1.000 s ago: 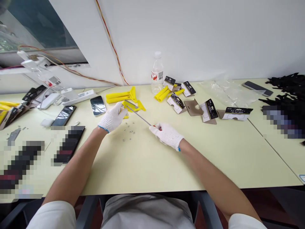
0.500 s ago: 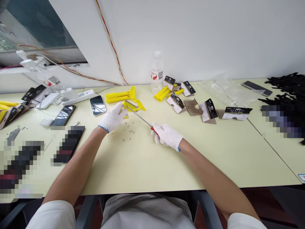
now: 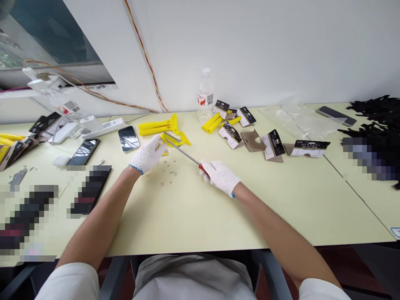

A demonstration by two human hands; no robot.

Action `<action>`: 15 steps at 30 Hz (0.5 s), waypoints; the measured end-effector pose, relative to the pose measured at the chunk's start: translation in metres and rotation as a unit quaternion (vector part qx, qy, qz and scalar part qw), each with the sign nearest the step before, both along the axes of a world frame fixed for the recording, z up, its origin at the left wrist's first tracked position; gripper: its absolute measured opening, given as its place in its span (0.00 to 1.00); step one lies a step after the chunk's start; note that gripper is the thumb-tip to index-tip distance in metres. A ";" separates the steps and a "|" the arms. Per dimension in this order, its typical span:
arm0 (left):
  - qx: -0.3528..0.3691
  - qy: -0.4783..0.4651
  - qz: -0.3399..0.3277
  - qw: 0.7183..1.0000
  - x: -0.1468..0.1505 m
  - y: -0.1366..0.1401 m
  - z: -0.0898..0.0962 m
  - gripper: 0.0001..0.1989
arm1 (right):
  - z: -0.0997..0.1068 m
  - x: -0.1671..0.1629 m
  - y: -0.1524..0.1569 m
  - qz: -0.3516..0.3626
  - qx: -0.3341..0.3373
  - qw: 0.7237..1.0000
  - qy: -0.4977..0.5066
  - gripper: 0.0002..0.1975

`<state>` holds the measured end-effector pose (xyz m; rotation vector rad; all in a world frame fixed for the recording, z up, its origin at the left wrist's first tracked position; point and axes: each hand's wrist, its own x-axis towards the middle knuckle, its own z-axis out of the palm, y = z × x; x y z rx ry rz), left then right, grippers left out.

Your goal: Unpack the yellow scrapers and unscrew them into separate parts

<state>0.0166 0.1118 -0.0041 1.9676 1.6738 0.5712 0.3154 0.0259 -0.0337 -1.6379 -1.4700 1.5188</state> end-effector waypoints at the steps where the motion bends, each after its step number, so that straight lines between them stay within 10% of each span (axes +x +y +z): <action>1: 0.001 -0.002 0.002 1.000 0.000 0.000 0.000 0.06 | 0.000 0.000 0.000 -0.011 0.011 1.000 -0.005 0.26; 15: -0.003 -0.006 0.002 1.000 -0.001 0.001 -0.002 0.06 | -0.002 0.002 0.001 0.006 0.033 0.999 -0.041 0.24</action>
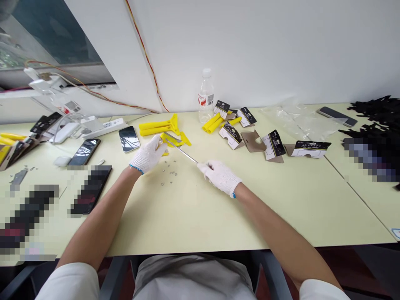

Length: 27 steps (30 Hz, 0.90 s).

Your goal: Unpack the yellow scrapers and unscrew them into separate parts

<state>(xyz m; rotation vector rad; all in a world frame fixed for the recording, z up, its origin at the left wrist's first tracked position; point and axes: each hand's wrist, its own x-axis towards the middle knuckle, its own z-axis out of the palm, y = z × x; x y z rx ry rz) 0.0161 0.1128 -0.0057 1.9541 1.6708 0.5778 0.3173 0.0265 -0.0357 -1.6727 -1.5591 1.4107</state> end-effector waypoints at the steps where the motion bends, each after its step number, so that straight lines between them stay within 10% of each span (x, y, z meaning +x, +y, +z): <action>1: 0.001 0.000 0.000 1.000 0.000 0.000 0.001 0.06 | -0.001 0.000 0.000 -0.001 0.019 0.999 -0.027 0.23; 27: 0.012 0.047 0.009 0.999 -0.010 0.003 0.003 0.07 | 0.009 0.011 0.005 0.020 0.073 0.989 -0.127 0.20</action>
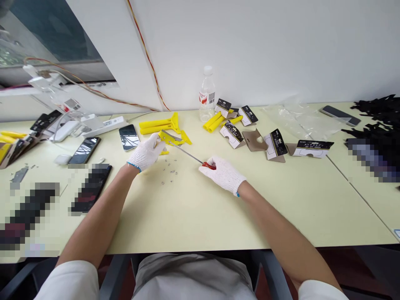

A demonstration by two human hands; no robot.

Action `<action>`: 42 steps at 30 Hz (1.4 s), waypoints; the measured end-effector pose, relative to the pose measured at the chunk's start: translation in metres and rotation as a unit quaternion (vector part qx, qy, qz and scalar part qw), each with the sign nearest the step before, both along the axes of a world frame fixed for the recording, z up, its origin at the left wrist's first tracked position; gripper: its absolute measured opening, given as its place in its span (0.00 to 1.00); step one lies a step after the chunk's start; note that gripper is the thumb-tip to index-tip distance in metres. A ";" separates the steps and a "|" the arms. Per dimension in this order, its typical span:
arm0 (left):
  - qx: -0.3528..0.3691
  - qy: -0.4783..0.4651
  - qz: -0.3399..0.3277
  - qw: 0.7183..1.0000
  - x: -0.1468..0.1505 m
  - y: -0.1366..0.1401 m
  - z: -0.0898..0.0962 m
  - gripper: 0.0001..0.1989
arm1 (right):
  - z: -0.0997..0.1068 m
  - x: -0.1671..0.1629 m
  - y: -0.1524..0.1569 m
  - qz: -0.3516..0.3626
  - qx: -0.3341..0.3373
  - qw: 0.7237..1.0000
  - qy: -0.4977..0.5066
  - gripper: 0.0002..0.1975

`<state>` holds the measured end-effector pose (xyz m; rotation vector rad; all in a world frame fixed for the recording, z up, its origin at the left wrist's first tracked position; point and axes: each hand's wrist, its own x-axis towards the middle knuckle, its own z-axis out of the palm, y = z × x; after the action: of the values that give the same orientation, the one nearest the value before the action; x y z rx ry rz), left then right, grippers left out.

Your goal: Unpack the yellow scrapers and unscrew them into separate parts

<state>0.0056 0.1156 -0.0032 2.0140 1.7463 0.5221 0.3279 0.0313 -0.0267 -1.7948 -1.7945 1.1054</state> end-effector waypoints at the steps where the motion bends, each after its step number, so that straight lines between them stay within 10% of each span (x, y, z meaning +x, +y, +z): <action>1: -0.006 0.018 -0.006 1.000 -0.003 -0.001 0.001 0.07 | 0.003 0.004 0.001 0.004 -0.001 1.000 -0.014 0.20; 21: 0.062 0.174 -0.086 0.979 -0.006 -0.021 -0.010 0.23 | -0.011 0.009 0.022 -0.050 0.204 0.915 -0.345 0.15; 26: 0.071 0.169 -0.096 0.978 0.004 -0.027 -0.009 0.19 | -0.001 -0.056 0.019 0.029 0.302 0.943 -0.140 0.10; 31: 0.107 0.161 -0.097 0.976 0.007 -0.026 -0.020 0.18 | -0.003 -0.114 0.034 -0.004 0.204 0.977 0.065 0.06; 42: 0.108 0.218 -0.141 0.960 0.007 -0.025 -0.028 0.21 | -0.010 -0.123 0.045 -0.052 0.208 0.968 0.132 0.09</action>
<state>0.0124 0.0907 -0.0313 2.6417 1.6391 0.1878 0.2048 0.0761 -0.0366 -1.4046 -1.6084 0.8085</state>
